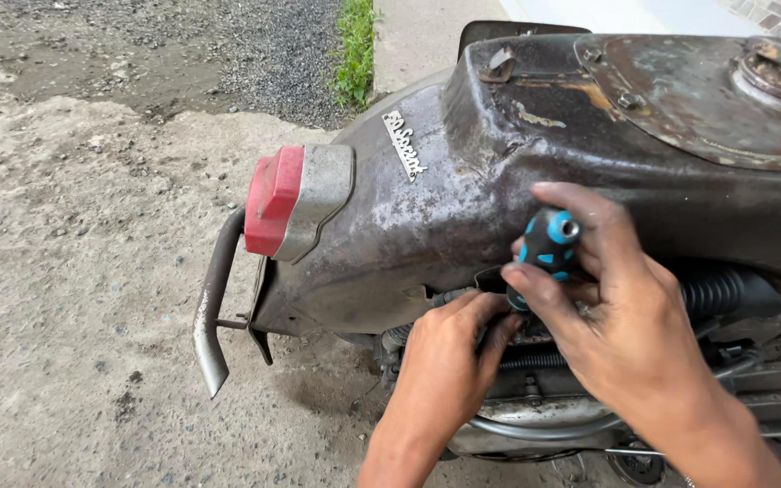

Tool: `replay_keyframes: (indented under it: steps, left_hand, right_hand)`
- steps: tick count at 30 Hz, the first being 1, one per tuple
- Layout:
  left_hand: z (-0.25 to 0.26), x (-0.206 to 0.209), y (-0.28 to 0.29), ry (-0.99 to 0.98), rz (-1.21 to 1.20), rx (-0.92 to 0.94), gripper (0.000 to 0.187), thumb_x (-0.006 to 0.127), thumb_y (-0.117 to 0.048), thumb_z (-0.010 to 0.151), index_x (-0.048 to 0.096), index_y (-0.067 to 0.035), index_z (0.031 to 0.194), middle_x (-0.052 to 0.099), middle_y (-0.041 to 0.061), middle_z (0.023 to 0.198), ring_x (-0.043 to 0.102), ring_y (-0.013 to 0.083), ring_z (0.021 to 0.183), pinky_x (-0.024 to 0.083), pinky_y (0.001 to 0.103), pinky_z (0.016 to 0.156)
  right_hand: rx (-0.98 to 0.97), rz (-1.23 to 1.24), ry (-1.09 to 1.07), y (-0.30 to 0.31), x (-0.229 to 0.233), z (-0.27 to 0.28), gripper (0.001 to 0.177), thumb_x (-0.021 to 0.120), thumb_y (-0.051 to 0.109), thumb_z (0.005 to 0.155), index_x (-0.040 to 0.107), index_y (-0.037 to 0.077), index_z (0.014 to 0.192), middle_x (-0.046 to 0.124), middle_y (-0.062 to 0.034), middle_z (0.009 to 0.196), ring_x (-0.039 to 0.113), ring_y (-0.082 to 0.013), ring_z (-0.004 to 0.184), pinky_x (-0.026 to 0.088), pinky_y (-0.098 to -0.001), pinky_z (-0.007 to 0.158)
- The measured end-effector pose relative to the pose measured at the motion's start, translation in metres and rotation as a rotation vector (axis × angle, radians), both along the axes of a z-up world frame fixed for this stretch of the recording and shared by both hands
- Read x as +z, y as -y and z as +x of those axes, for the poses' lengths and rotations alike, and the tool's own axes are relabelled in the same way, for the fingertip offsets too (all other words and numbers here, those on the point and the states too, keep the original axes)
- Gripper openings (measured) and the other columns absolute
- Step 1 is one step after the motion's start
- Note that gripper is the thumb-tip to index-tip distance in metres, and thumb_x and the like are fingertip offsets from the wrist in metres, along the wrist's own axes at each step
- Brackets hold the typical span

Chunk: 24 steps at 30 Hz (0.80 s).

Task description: The person uses a screwdriver and a ratchet to loosen and remove bolts from the rear section of a motorcycle, near the fuel tank and engine area. The person works on the same area throughout the clip, alternating between tools to remove fasteners.

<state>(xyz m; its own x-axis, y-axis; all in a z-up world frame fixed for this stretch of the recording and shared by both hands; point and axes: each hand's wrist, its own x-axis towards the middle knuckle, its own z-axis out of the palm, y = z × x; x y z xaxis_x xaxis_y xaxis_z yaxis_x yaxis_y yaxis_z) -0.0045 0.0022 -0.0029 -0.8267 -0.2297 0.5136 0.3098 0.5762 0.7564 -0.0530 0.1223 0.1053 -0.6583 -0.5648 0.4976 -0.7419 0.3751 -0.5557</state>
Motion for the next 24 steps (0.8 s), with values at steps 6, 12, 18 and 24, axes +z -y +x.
replay_keyframes:
  steps: [6, 12, 18, 24]
  left_hand:
    - [0.005, 0.004, 0.007, 0.051, 0.028, -0.041, 0.017, 0.062, -0.020, 0.100, 0.061, -0.008, 0.088, 0.069, 0.009, 0.083, 0.066, 0.0355, 0.075, 0.046, 0.044, 0.064]
    - [0.000, -0.004, 0.008, 0.002, 0.022, -0.077, 0.017, 0.061, -0.021, 0.099, 0.071, -0.009, 0.105, 0.074, 0.009, 0.090, 0.071, 0.0345, 0.080, 0.050, 0.043, 0.068]
    - [-0.002, -0.004, 0.009, 0.031, -0.056, -0.083, 0.019, 0.058, -0.020, 0.101, 0.064, -0.006, 0.089, 0.071, 0.011, 0.088, 0.067, 0.0380, 0.080, 0.046, 0.047, 0.065]
    - [0.001, 0.001, 0.009, 0.032, -0.015, -0.073, 0.023, 0.063, -0.028, 0.098, 0.073, -0.009, 0.106, 0.073, 0.006, 0.088, 0.071, 0.0336, 0.078, 0.049, 0.042, 0.064]
  right_hand:
    - [0.336, -0.021, 0.231, -0.015, 0.003, -0.020, 0.052, 0.061, 0.009, 0.092, 0.053, 0.007, 0.143, 0.075, -0.0107, 0.125, 0.075, -0.0155, 0.117, 0.061, -0.0262, 0.102]
    - [-0.049, -0.006, -0.118, -0.009, -0.015, -0.017, 0.069, 0.088, 0.029, 0.071, 0.052, 0.007, 0.126, 0.059, -0.0075, 0.119, 0.069, -0.0155, 0.098, 0.064, -0.0286, 0.077]
    - [0.280, 0.102, -0.065, -0.010, 0.007, -0.008, 0.061, 0.058, 0.022, 0.095, 0.039, 0.012, 0.153, 0.066, -0.0077, 0.137, 0.070, -0.0142, 0.111, 0.058, -0.0280, 0.093]
    - [0.102, 0.035, -0.421, -0.009, -0.001, -0.019, 0.040, 0.081, 0.019, 0.090, 0.059, 0.002, 0.118, 0.061, -0.0130, 0.104, 0.062, -0.0212, 0.088, 0.050, -0.0320, 0.083]
